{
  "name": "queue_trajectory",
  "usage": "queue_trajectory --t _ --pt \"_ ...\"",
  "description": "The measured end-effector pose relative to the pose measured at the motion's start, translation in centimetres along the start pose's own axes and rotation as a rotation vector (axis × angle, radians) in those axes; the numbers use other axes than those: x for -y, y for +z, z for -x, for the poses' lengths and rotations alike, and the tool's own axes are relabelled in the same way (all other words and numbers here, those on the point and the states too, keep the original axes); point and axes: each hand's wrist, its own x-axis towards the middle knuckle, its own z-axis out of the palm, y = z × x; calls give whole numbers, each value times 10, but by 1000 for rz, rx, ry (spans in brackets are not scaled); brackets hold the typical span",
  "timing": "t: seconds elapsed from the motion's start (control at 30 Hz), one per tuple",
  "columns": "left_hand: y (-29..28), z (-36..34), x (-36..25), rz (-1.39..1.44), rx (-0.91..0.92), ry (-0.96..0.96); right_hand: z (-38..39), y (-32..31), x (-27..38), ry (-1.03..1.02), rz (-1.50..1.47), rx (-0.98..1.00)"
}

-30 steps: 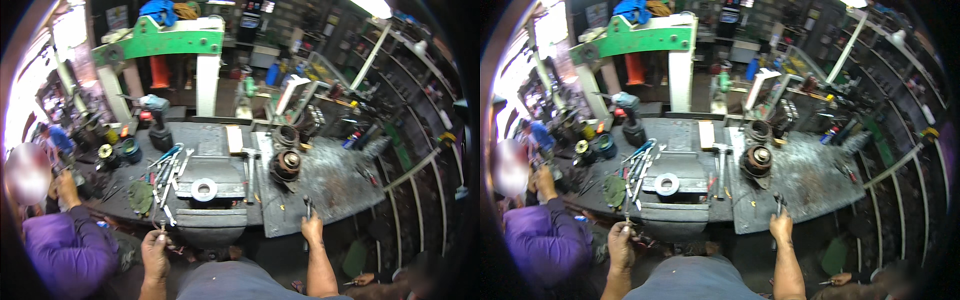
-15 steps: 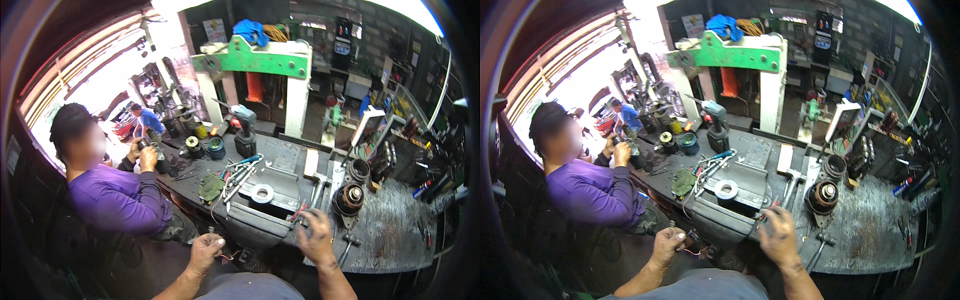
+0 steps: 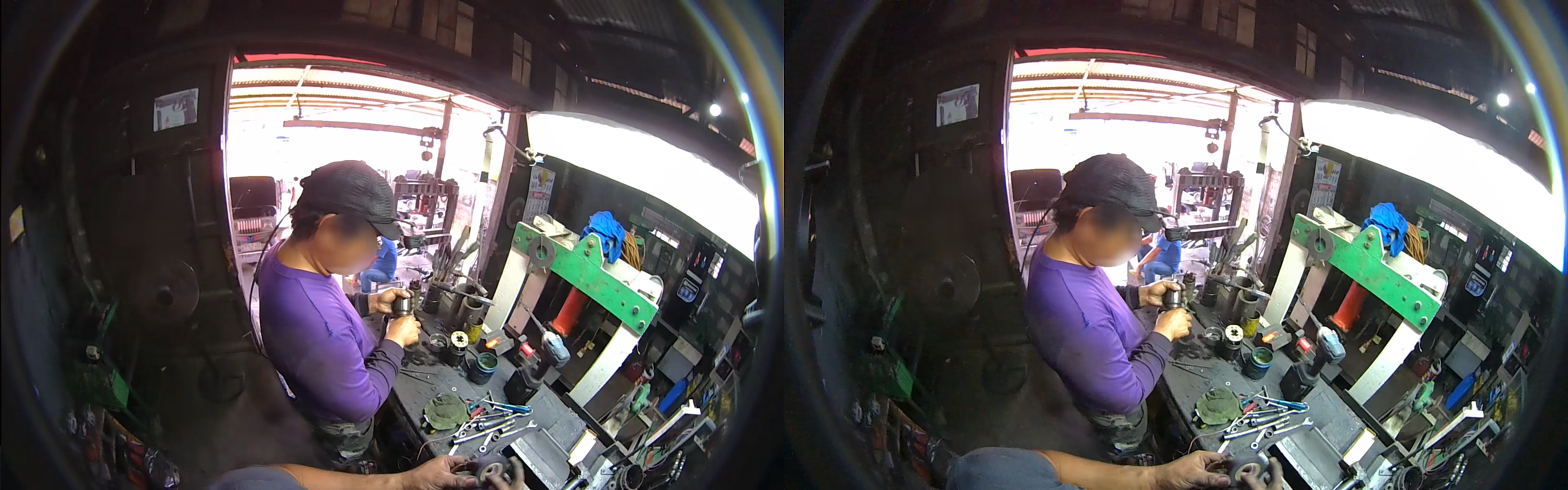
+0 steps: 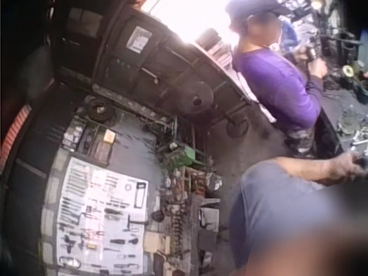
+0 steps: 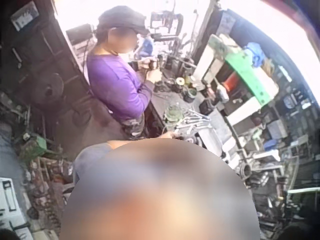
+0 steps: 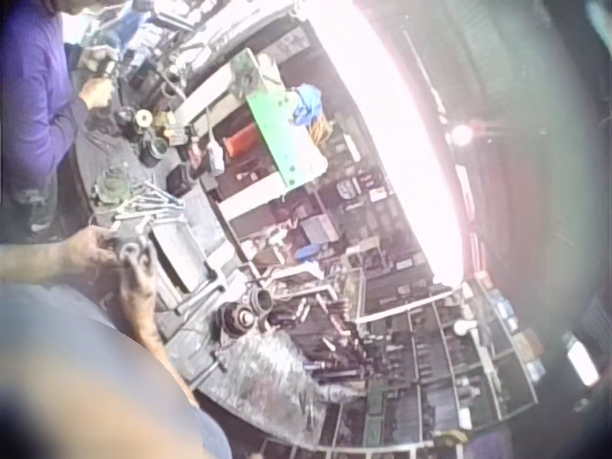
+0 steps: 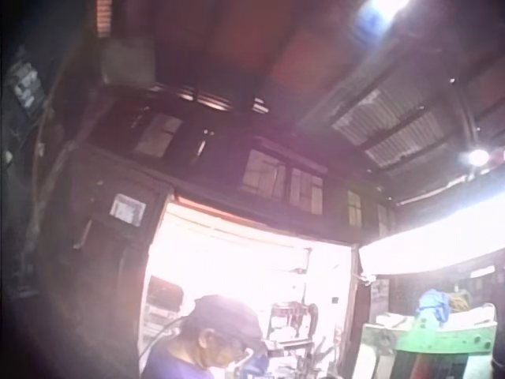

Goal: The person strips wire insulation, twists exposed strands, and wraps connections with electrical tape while working at a cluttered workshop bench. They handle small wires and tools repeatedly, occasionally reaching for items on the table.

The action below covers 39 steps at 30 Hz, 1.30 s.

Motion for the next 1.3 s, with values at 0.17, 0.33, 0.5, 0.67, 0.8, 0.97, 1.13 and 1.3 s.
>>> queue_trajectory --t 0.17,0.33,0.5,0.67,0.8,0.97,1.13,1.3 --pt "-4 1 6 115 49 33 7 27 21 91 -59 -33" --pt "-6 9 -12 -179 103 60 6 12 24 368 -716 -104" --pt "2 3 -23 -797 168 298 -3 -19 6 206 -128 89" --pt "9 5 -19 -734 179 319 1 -25 5 300 -273 11" --pt "13 9 -19 -811 167 318 4 -33 6 385 -295 -35" --pt "21 13 -21 -1054 127 350 12 -36 13 207 -82 67" --pt "19 23 -20 -1109 123 245 7 -33 25 222 -65 65" --pt "13 23 -16 -1131 215 263 5 -37 26 207 33 180"
